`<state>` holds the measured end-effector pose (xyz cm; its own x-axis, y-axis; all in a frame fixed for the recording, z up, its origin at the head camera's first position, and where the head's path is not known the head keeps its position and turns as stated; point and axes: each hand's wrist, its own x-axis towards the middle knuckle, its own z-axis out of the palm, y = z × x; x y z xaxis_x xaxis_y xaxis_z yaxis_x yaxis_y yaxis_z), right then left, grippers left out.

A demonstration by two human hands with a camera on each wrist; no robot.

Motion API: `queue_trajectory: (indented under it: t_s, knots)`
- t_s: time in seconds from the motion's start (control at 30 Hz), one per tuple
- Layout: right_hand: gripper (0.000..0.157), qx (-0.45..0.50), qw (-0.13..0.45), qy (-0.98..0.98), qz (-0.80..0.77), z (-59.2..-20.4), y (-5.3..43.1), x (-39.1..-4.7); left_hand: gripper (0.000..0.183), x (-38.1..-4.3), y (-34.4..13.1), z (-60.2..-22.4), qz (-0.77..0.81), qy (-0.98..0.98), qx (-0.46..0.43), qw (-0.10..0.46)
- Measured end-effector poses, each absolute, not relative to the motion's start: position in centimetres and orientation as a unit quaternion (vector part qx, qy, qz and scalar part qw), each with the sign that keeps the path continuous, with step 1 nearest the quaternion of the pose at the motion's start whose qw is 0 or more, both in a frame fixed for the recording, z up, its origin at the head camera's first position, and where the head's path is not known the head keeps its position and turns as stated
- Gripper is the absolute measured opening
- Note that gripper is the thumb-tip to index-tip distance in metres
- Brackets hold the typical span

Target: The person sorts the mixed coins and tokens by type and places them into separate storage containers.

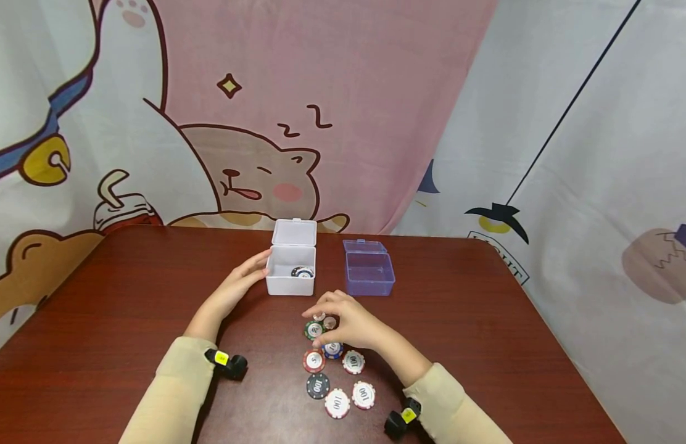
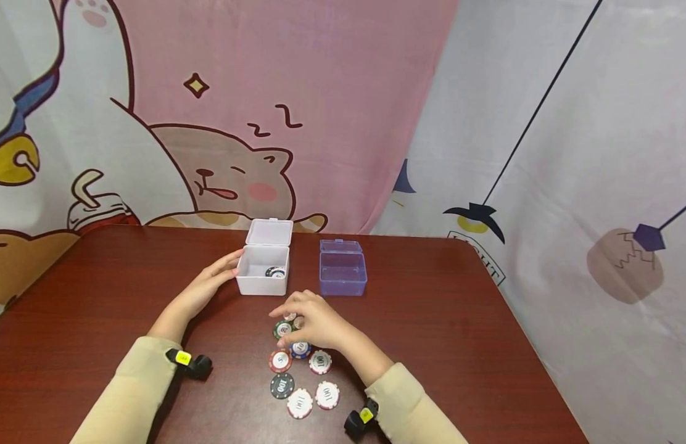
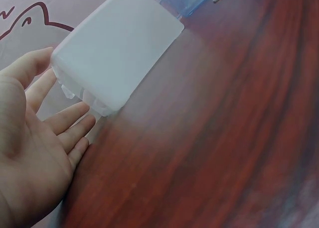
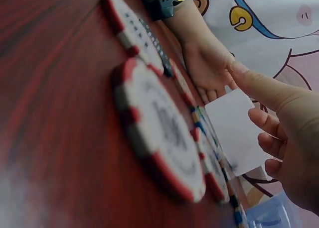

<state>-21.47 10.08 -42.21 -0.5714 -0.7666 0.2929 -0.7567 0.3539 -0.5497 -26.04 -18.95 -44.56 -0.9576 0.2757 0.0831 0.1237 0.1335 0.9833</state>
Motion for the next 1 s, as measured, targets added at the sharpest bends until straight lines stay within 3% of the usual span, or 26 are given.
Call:
queue_trajectory:
  t_s: [0.23, 0.57, 1.0]
  knots:
    - [0.053, -0.501, 0.021, 0.809, -0.308, -42.9, 10.9, -21.2, 0.052, -26.0, -19.0, -44.8, 0.643, 0.752, 0.135, 0.053]
    - [0.048, -0.494, 0.096, 0.825, -0.259, -43.1, 11.2, -20.6, 0.052, -26.3, -18.8, -45.0, 0.640, 0.754, 0.136, 0.052]
    - [0.049, -0.515, 0.087, 0.821, -0.231, -43.5, 11.0, -20.6, 0.053, -26.2, -19.0, -45.0, 0.641, 0.754, 0.132, 0.052]
